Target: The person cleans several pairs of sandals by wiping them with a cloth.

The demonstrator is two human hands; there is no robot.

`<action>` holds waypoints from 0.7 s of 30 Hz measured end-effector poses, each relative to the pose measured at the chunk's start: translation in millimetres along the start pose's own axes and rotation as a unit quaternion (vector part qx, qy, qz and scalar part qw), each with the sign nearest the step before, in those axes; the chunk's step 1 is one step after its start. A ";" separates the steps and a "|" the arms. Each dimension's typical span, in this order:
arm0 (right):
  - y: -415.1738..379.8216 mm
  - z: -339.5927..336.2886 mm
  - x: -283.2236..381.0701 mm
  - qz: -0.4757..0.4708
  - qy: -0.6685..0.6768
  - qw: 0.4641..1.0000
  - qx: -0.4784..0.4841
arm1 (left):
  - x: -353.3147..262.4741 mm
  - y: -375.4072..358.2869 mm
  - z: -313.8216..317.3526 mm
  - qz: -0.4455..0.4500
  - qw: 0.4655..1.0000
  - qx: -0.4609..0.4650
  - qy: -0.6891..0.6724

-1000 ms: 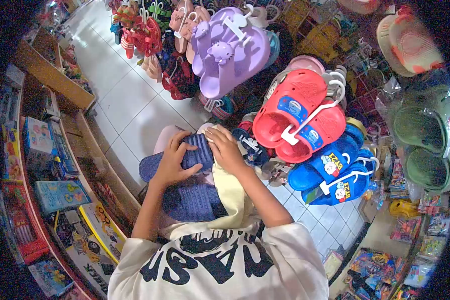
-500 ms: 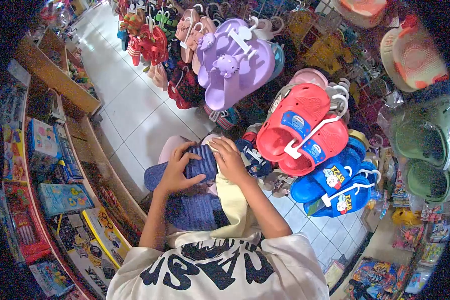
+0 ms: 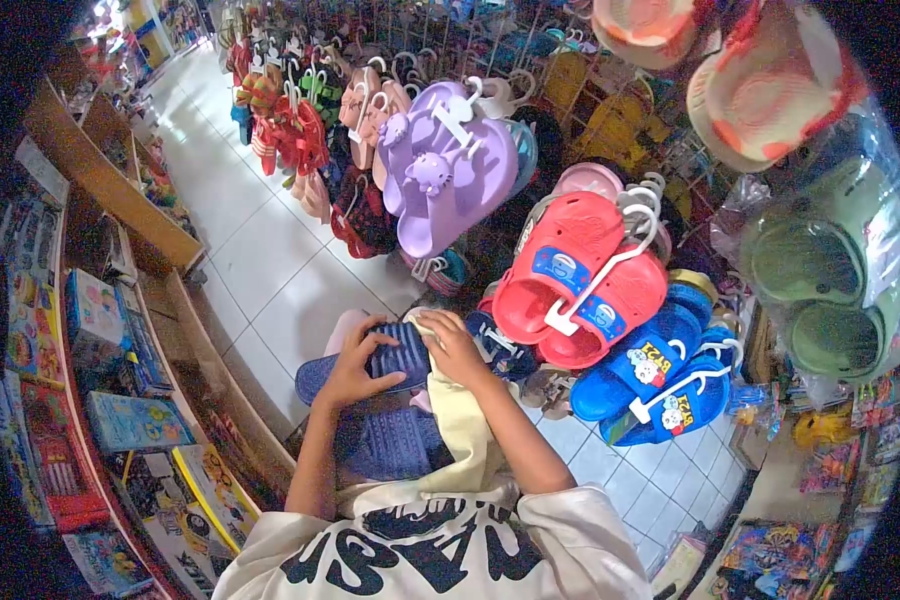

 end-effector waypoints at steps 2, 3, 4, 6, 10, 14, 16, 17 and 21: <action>-0.9 -0.2 -1.8 -0.006 0.007 1.000 0.001 | 1.9 -1.3 1.5 -0.005 1.000 0.002 -0.019; -1.9 -0.1 -2.2 -0.009 0.011 1.000 0.001 | 2.5 -2.3 2.1 -0.005 1.000 0.002 -0.023; -2.1 0.4 -2.7 -0.010 0.008 1.000 0.003 | 3.5 -2.9 2.1 -0.005 1.000 0.002 -0.026; -1.0 1.5 -2.1 -0.014 0.001 1.000 0.005 | 5.1 -3.4 1.5 -0.003 1.000 -0.002 -0.031; -1.8 3.0 -2.5 -0.019 -0.001 1.000 -0.011 | 4.7 -7.5 1.9 -0.004 0.999 -0.007 -0.043; -2.8 4.7 -2.5 -0.026 -0.007 1.000 -0.005 | 3.6 -9.1 0.2 0.003 0.999 -0.014 -0.044; 0.8 6.5 -1.2 -0.032 -0.006 0.999 0.004 | 8.5 -10.5 -0.9 0.005 0.999 -0.019 -0.035; 2.9 7.8 -3.1 -0.032 -0.007 0.999 0.008 | 10.6 -11.1 -1.1 0.004 0.999 -0.021 -0.035; 9.4 7.3 -7.2 -0.017 0.000 1.000 0.015 | 13.7 -6.9 -1.2 0.002 0.998 -0.031 -0.056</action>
Point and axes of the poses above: each hand's wrist, its own y-axis towards the middle knuckle, its own z-axis out of the palm, x = y × z, the point moved 5 cm from there along y, towards the middle knuckle, and after that the axes turned 13 degrees about z, right-handed, at the moved point
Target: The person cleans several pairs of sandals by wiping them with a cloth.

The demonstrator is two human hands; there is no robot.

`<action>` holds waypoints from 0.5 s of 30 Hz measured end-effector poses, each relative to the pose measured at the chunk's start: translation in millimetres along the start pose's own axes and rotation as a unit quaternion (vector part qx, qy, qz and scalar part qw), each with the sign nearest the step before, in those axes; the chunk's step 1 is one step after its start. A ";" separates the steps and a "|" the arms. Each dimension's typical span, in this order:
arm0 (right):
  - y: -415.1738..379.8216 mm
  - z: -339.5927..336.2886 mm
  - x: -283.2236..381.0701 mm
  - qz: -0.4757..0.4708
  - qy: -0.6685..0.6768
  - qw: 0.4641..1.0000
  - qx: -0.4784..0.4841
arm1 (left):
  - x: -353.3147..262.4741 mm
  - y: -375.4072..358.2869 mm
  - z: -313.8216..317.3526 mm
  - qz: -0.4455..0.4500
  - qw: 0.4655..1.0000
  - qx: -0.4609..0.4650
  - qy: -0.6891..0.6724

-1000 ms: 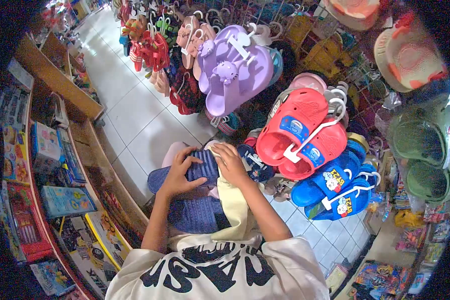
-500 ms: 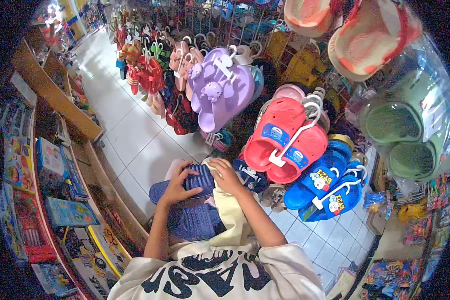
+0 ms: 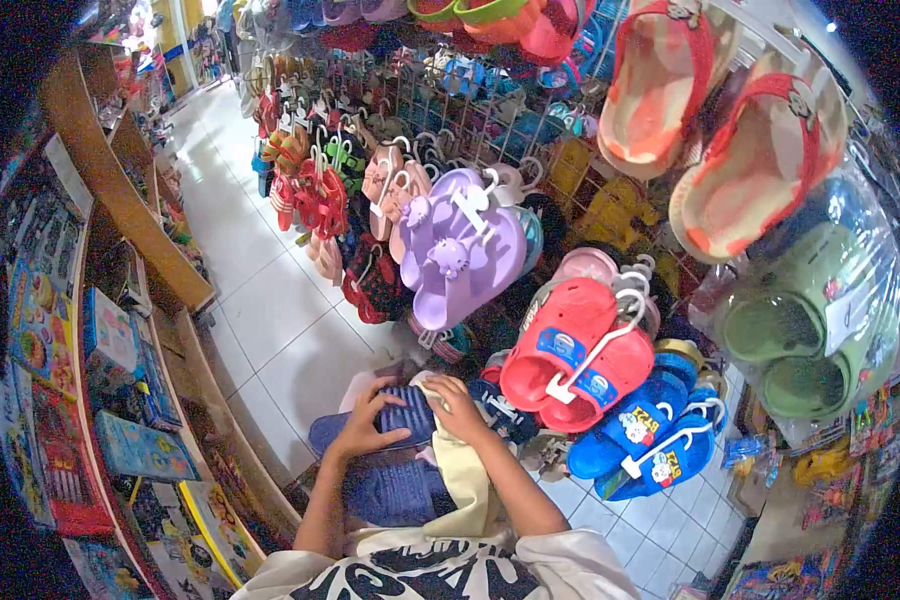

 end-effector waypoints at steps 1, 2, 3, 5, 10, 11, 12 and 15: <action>0.2 -1.8 -0.8 0.009 0.005 1.000 0.001 | 1.5 1.8 0.7 0.002 1.000 -0.001 -0.007; -0.8 -3.1 -0.6 0.012 0.002 1.000 0.002 | 1.8 3.7 1.5 0.006 1.000 0.008 -0.007; -0.4 -5.0 2.7 0.014 0.006 1.000 0.002 | 0.9 5.0 0.6 0.006 1.000 0.009 -0.007; -3.1 -8.0 7.7 0.020 0.014 1.000 0.003 | -2.1 5.1 0.4 0.004 1.000 0.013 -0.008; -1.2 -6.1 4.9 0.028 0.014 0.999 0.018 | -0.1 2.9 -0.1 0.000 1.000 0.015 0.006; -0.7 -6.3 4.9 0.031 0.014 0.999 0.023 | -0.2 4.1 -0.1 0.006 1.000 0.017 0.015; -0.2 -5.7 8.5 0.042 -0.015 0.999 0.009 | -0.9 5.2 -2.6 -0.016 0.999 -0.003 0.035; -2.8 -2.8 21.2 0.018 -0.131 0.990 0.043 | -3.4 0.1 -3.1 -0.063 0.995 -0.028 0.073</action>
Point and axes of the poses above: each hand's wrist, its own y-axis towards the middle knuckle, its own z-axis out of the palm, x = y × z, the point moved 5 cm from there along y, towards the middle knuckle, and after that the axes turned 13 degrees about z, right-handed, at the moved point
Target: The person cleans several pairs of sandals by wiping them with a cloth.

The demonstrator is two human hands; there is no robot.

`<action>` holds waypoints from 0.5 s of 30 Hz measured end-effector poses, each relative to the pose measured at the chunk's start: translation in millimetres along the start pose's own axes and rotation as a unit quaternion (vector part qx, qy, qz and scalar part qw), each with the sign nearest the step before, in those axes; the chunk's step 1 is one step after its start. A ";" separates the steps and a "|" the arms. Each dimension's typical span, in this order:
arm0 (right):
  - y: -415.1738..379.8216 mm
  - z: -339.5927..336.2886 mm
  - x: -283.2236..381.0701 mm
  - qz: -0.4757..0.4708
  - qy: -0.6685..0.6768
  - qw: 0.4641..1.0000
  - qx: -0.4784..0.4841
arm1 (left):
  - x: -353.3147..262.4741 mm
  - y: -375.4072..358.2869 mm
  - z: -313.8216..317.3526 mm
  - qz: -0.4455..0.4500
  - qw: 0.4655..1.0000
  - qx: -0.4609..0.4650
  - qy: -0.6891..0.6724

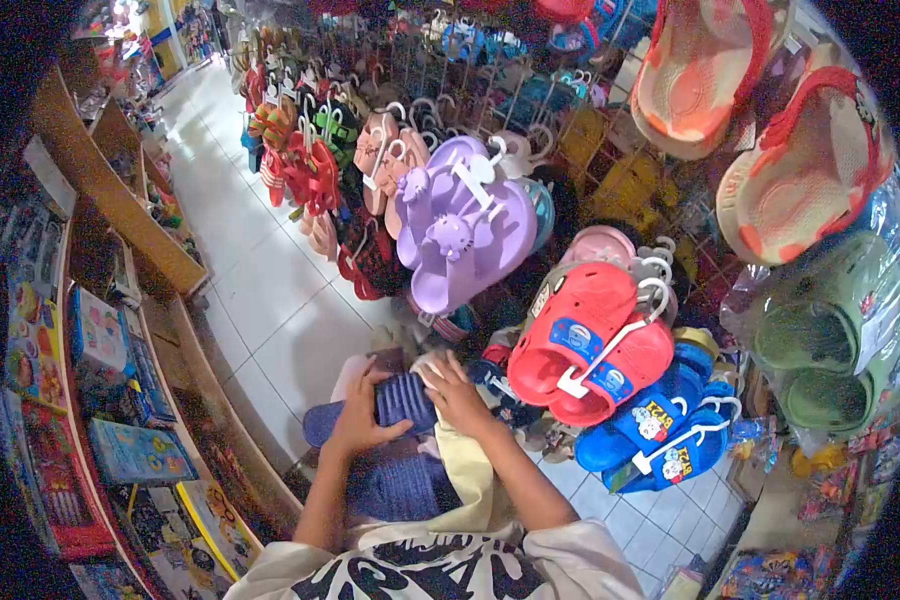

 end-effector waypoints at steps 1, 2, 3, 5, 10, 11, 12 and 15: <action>0.7 6.5 -5.7 -0.007 0.003 0.999 0.035 | 7.7 -0.9 1.8 0.002 1.000 0.014 0.002; -1.4 -1.6 1.8 -0.003 0.021 0.999 0.045 | 9.7 -1.4 3.1 0.001 1.000 0.029 0.002; -5.2 -2.7 2.4 0.002 0.021 0.997 0.071 | 9.5 -2.8 3.1 -0.011 0.999 0.029 -0.009; -15.0 -8.6 6.5 -0.025 0.006 0.996 0.086 | 5.0 -5.2 2.3 0.015 0.998 0.030 0.059; -17.8 -33.5 14.0 -0.059 0.008 0.979 0.193 | 0.2 -4.9 -0.7 0.021 0.996 0.019 0.082; -13.4 -41.0 16.6 -0.057 0.011 0.990 0.128 | 1.8 -4.6 0.1 0.021 0.999 0.004 0.049; -9.7 -44.5 19.8 -0.055 0.013 0.997 0.061 | 2.2 -6.0 1.8 0.014 0.999 0.007 0.036; -0.3 -23.9 19.6 0.035 0.041 0.998 -0.025 | -2.7 -8.7 0.9 0.024 0.999 0.007 0.034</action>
Point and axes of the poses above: each hand's wrist, its own y-axis towards the middle knuckle, its own z-axis out of the palm, x = y × z, the point moved 5 cm from there along y, towards the middle knuckle, and after that the axes turned 13 degrees about z, right-handed, at the moved point
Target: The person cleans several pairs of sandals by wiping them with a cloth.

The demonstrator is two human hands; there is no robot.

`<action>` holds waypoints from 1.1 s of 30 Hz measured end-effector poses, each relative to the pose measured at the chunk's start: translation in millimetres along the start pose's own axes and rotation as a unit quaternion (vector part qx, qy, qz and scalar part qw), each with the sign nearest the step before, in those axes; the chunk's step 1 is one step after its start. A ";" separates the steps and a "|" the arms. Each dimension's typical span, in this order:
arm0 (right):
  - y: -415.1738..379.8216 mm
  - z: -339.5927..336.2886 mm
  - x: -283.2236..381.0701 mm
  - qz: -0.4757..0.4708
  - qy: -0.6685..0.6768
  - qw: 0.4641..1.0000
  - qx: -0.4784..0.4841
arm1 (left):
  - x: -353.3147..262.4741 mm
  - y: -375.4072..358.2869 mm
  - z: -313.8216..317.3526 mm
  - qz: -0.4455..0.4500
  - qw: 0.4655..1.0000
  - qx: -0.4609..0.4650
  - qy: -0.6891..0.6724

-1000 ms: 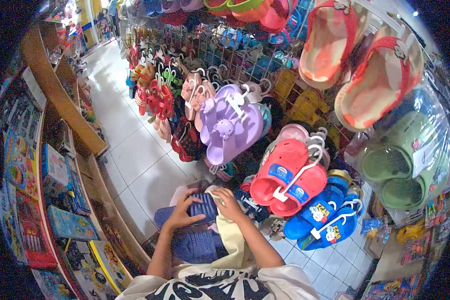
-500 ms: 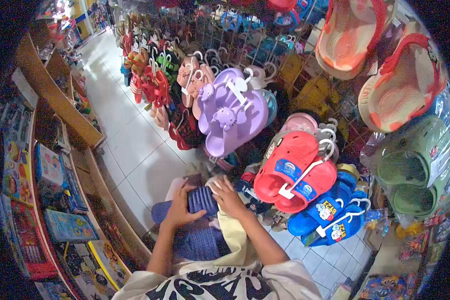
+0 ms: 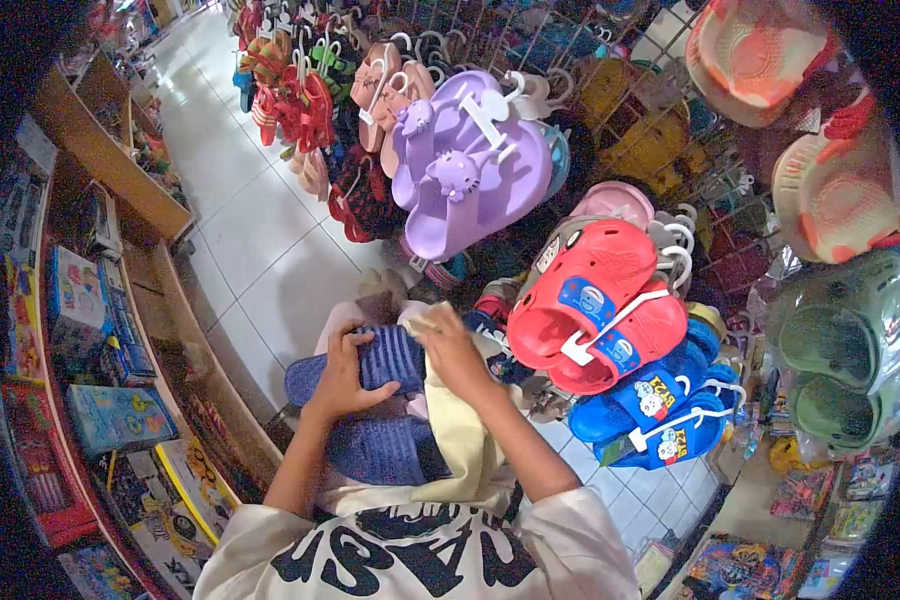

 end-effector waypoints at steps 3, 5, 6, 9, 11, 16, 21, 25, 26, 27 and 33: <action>-7.7 24.2 -8.2 -0.052 -0.092 0.994 0.033 | -0.2 0.6 -2.1 -0.006 1.000 -0.006 0.026; -17.1 18.0 -5.7 -0.058 -0.099 0.991 0.071 | -3.5 0.8 -3.1 -0.005 0.999 -0.008 0.033; -23.3 12.2 -3.6 -0.058 -0.103 0.989 0.089 | -5.2 0.1 -3.0 -0.003 0.999 -0.007 0.034; -31.7 -4.8 1.6 -0.049 -0.073 0.978 0.187 | -5.4 2.5 -0.9 0.009 0.999 0.002 0.047; -30.9 -21.1 9.5 -0.045 -0.072 0.972 0.218 | -5.5 4.1 3.1 -0.003 1.000 0.011 0.021; 7.6 -43.6 5.7 -0.015 0.026 0.999 0.017 | -12.7 -3.4 5.4 0.013 0.999 0.032 0.028; -8.7 18.8 -7.1 0.004 -0.147 0.989 0.024 | -2.8 -3.4 1.7 -0.015 0.999 0.022 0.032; -30.1 9.3 -4.4 0.001 -0.195 0.978 0.079 | -6.4 -2.1 1.1 0.010 0.999 0.019 0.024; -36.0 6.5 -4.1 -0.003 -0.197 0.976 0.095 | -6.5 0.2 1.9 0.010 0.999 0.022 0.024; -41.5 3.7 -3.2 -0.008 -0.202 0.973 0.110 | -7.1 3.2 3.4 0.011 0.999 0.021 0.023; -55.1 -25.1 -9.9 0.006 -0.143 0.970 0.194 | -2.3 5.1 2.3 -0.016 0.999 -0.009 0.039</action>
Point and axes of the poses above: each hand's wrist, its own y-axis towards the middle knuckle, its own z-axis out of the palm, x = y × z, the point moved 5 cm from there along y, towards the middle knuckle, and after that the axes turned 13 degrees about z, right-handed, at the moved point
